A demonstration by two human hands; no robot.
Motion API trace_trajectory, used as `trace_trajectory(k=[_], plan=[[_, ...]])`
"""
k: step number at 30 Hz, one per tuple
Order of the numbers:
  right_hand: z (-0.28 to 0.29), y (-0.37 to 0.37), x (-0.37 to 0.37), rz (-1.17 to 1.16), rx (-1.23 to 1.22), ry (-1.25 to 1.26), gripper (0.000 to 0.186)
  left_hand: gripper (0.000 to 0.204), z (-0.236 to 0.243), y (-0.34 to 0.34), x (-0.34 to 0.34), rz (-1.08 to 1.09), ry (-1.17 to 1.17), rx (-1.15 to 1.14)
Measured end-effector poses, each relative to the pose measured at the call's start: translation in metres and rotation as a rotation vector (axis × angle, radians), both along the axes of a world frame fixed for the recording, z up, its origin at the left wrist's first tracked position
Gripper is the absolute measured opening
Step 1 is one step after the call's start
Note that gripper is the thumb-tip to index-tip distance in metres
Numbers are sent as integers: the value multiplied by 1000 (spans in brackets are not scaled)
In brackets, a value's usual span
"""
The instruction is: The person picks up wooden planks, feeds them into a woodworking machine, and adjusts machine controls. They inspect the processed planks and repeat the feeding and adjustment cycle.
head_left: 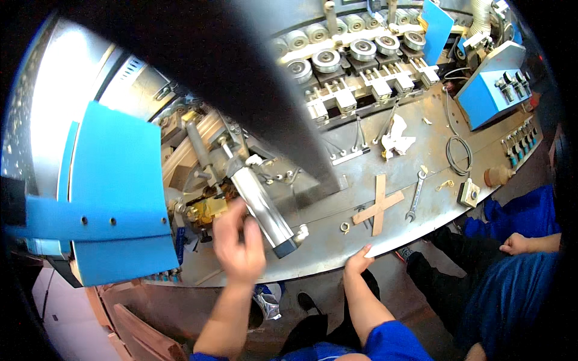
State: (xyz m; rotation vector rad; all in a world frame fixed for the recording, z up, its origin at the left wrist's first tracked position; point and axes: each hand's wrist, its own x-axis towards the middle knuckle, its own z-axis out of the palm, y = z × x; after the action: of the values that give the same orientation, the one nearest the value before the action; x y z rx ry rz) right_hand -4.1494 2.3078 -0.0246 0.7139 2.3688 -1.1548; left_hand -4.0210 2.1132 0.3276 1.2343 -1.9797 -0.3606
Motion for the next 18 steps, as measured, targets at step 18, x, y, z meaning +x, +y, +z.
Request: trace_trajectory(k=[18], plan=[[48, 29, -62, 365, -141, -158, 50, 63, -7, -312, -156, 20, -979, 418]])
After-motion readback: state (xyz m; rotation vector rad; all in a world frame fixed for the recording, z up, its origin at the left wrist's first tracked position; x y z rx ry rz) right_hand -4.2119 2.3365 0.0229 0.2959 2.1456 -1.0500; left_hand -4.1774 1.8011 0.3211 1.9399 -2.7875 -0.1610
